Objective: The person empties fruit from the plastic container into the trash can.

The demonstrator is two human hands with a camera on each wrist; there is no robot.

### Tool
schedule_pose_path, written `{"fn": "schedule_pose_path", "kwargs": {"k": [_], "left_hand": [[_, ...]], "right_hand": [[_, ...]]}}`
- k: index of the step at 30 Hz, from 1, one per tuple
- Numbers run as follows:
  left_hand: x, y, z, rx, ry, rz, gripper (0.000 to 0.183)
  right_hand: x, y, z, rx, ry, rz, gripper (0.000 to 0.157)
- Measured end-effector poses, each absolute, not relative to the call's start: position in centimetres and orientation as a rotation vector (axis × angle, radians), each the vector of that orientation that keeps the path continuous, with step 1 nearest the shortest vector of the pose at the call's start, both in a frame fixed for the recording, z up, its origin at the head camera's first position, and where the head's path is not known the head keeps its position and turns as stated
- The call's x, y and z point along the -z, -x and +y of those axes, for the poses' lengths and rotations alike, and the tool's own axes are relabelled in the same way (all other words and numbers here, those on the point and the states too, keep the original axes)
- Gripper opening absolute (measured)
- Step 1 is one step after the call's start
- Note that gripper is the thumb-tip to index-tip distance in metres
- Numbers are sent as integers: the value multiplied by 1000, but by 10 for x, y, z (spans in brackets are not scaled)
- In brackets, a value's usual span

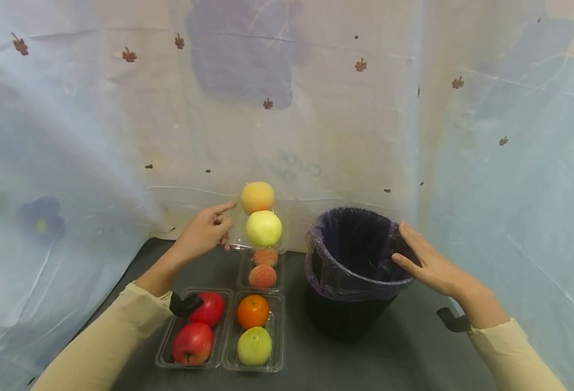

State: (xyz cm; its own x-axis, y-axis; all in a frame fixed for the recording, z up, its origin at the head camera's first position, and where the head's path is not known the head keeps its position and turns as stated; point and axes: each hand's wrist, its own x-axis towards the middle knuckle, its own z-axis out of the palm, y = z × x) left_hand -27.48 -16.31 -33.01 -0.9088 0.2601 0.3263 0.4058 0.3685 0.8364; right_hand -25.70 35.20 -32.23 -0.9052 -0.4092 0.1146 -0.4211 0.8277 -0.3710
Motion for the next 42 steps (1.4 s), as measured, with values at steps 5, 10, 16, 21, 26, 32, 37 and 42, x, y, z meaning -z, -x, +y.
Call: {"fn": "schedule_pose_path", "kwargs": {"k": [5, 10, 16, 21, 26, 32, 37, 42], "left_hand": [[324, 279, -152, 1559, 612, -2473, 55], [317, 282, -142, 1513, 571, -2475, 56], [312, 286, -129, 1558, 608, -2442, 56], [307, 287, -121, 1534, 611, -2444, 56], [299, 291, -113, 1491, 607, -2444, 56], [291, 296, -104, 1463, 604, -2444, 57], [285, 299, -95, 1417, 607, -2441, 57], [281, 304, -86, 1408, 596, -2421, 59]], "right_hand": [[323, 256, 353, -622, -667, -2973, 80], [323, 256, 352, -615, -668, -2976, 80], [322, 255, 352, -615, -661, -2983, 80], [321, 255, 351, -619, -659, -2984, 80], [321, 254, 350, -634, -668, -2976, 81], [321, 254, 349, -629, -675, -2974, 81], [321, 254, 349, -635, -683, -2971, 81], [320, 253, 349, -641, -682, -2972, 81]]}}
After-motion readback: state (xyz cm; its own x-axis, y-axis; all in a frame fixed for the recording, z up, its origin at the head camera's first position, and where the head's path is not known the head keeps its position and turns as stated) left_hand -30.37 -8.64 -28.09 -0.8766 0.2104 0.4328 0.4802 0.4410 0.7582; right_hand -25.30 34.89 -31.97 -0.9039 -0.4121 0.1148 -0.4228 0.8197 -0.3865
